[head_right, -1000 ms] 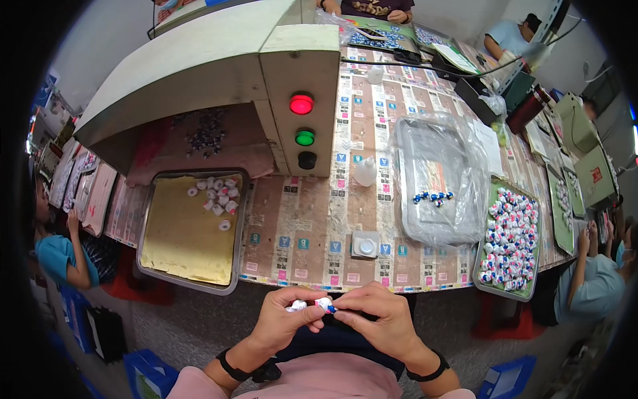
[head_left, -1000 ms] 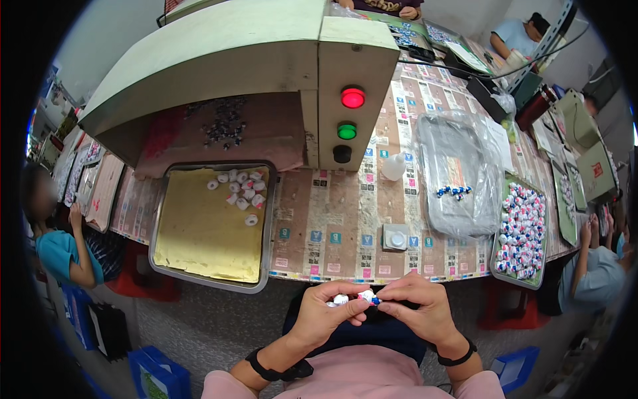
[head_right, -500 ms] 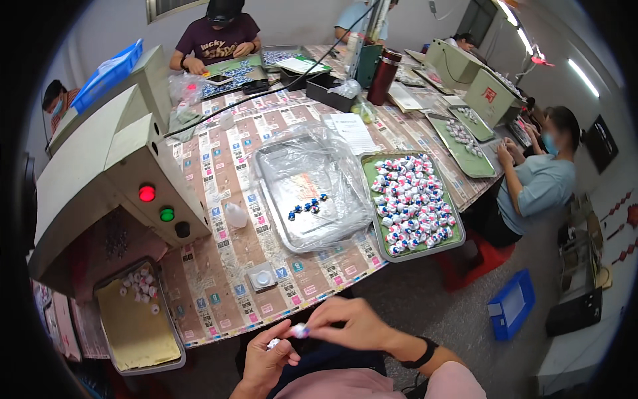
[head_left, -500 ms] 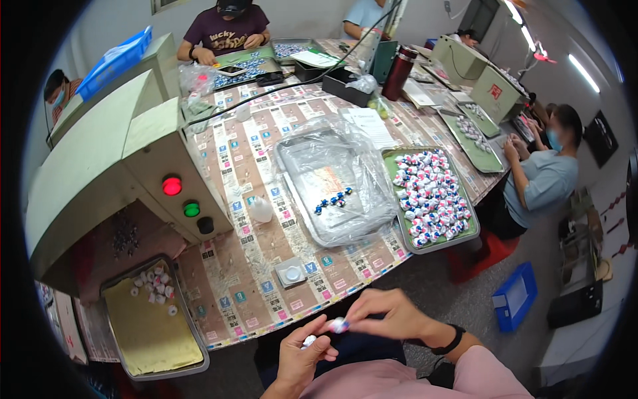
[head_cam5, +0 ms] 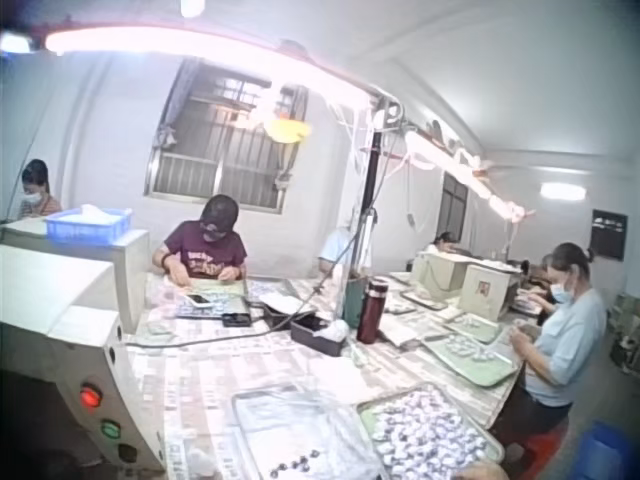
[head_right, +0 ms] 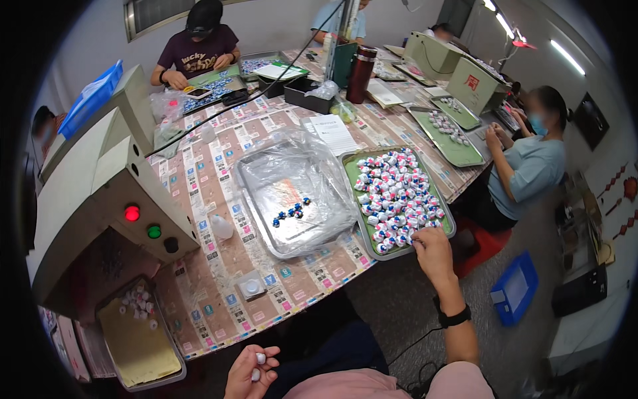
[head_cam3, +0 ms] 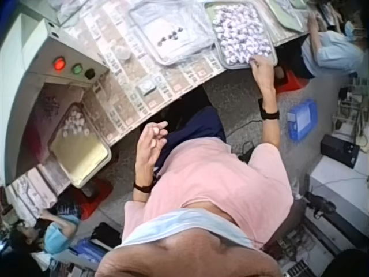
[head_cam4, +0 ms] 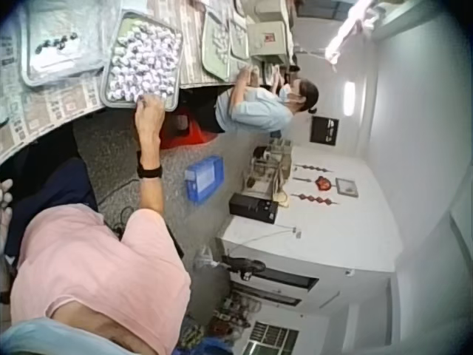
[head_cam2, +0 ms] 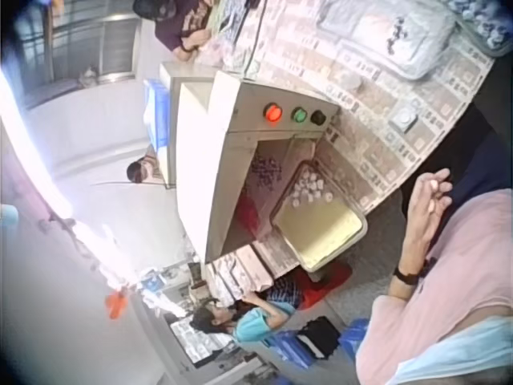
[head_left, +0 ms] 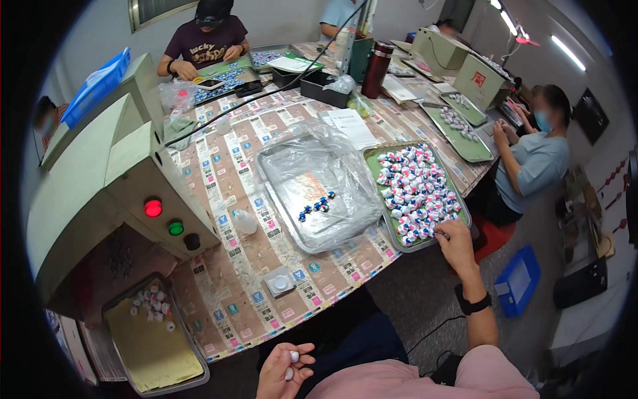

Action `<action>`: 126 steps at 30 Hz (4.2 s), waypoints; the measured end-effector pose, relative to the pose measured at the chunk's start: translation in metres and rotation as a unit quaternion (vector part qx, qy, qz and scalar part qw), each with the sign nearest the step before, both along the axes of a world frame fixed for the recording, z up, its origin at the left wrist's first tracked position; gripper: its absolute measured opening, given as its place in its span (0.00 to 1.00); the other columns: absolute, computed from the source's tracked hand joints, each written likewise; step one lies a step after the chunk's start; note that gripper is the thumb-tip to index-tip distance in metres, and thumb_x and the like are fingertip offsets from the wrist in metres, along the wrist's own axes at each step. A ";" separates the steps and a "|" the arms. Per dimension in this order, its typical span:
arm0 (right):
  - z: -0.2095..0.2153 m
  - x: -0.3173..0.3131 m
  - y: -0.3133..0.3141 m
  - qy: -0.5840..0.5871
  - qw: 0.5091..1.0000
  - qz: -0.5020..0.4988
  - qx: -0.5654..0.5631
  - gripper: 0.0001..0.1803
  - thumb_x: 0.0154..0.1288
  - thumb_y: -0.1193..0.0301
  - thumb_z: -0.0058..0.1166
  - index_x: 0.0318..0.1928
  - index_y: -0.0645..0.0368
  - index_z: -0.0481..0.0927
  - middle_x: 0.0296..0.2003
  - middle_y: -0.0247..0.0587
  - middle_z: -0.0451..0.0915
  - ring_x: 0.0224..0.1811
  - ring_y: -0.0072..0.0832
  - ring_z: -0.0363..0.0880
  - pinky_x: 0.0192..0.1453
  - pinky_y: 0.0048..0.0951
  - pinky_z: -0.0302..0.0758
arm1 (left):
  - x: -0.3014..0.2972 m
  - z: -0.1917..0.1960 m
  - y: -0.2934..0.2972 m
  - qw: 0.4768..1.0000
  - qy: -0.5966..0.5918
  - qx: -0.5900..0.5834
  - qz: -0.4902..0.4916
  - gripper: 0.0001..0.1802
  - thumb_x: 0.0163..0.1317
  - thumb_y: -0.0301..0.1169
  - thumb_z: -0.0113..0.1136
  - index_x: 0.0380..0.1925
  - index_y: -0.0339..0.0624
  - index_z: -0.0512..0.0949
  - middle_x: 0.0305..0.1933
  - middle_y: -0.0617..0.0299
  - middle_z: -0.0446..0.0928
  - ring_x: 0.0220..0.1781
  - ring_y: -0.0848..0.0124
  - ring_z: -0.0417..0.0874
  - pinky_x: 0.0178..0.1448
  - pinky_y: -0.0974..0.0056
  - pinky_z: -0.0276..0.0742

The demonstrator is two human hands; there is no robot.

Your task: The person sits at a workstation in a factory and assembles small, colorful, spherical candies. They pick up a white candy base and a blue candy piece, then press them together by hand. The assembled candies are placed into a metal tray on the table. The process is repetitive, with the person handling the items one at a time.

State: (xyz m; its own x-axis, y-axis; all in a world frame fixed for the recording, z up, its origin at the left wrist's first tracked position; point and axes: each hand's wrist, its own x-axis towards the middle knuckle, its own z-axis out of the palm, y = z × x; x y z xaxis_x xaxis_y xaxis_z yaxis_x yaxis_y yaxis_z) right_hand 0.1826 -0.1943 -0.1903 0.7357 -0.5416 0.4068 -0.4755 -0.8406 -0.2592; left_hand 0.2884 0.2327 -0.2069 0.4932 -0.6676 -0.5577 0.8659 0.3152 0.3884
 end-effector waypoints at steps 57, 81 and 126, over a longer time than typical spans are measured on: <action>0.001 0.160 0.221 0.030 0.886 0.332 0.323 0.08 0.53 0.79 0.61 0.36 0.62 0.83 0.33 0.42 0.80 0.35 0.30 0.81 0.38 0.26 0.75 | 0.022 -0.022 0.031 0.985 -0.010 -0.119 0.123 0.17 0.67 0.25 0.53 0.56 0.38 0.70 0.52 0.55 0.75 0.49 0.67 0.82 0.49 0.69 0.83; 0.004 0.157 0.225 0.009 0.897 0.357 0.259 0.08 0.51 0.79 0.62 0.35 0.61 0.83 0.33 0.43 0.80 0.34 0.35 0.79 0.40 0.31 0.76 | 0.015 -0.036 0.028 0.980 -0.004 -0.182 0.076 0.17 0.68 0.27 0.52 0.57 0.39 0.69 0.52 0.57 0.75 0.50 0.73 0.79 0.45 0.72 0.79; 0.007 0.076 0.083 -0.122 0.974 0.041 0.185 0.08 0.52 0.78 0.61 0.35 0.61 0.83 0.33 0.41 0.80 0.35 0.31 0.78 0.38 0.29 0.74 | 0.013 -0.008 0.020 0.993 0.053 -0.013 0.103 0.14 0.70 0.40 0.47 0.40 0.42 0.76 0.28 0.64 0.68 0.19 0.75 0.64 0.22 0.71 0.60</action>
